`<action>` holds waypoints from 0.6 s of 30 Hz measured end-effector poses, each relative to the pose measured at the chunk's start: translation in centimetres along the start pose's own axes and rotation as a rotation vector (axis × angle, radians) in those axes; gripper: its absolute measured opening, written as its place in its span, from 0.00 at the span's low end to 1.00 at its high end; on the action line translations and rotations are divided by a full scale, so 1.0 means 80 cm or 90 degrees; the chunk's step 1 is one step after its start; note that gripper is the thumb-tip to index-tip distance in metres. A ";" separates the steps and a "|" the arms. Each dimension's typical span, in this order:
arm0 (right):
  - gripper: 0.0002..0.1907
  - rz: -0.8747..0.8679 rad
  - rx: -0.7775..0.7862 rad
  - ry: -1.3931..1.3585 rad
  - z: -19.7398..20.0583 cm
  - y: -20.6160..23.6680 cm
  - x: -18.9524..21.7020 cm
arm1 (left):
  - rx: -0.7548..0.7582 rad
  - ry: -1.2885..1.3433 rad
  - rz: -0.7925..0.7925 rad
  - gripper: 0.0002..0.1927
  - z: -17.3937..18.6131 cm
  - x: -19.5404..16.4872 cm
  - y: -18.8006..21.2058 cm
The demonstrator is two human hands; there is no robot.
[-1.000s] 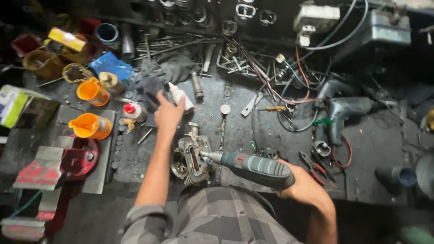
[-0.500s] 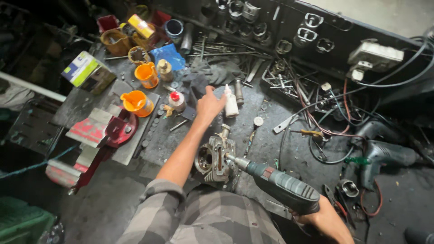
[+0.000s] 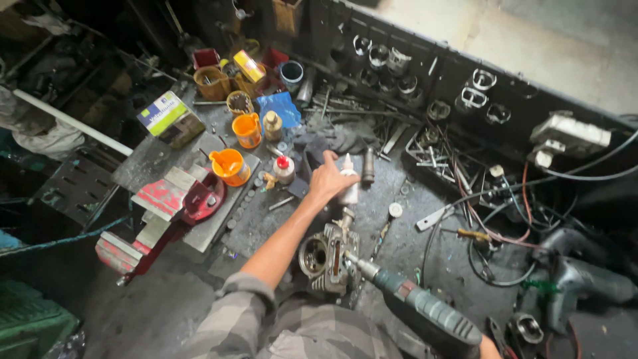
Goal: The person works on a motorcycle engine cylinder head at a cluttered workbench. They first use a screwdriver on the head, then hold the head with one hand while operating a die grinder with the other to grind and clean its surfaces, repositioning and turning the head repeatedly to reach different areas.
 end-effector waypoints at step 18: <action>0.38 -0.004 -0.038 -0.035 -0.005 -0.018 0.004 | -0.402 -0.212 0.177 0.49 0.365 0.087 -0.173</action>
Point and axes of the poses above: each hand's wrist, its own y-axis away from the middle knuckle, its own z-axis out of the back of the hand, x = y × z, the point moved 2 cm from there along -y, towards the middle knuckle, and after that the axes turned 6 degrees about z, right-handed, at the moved point
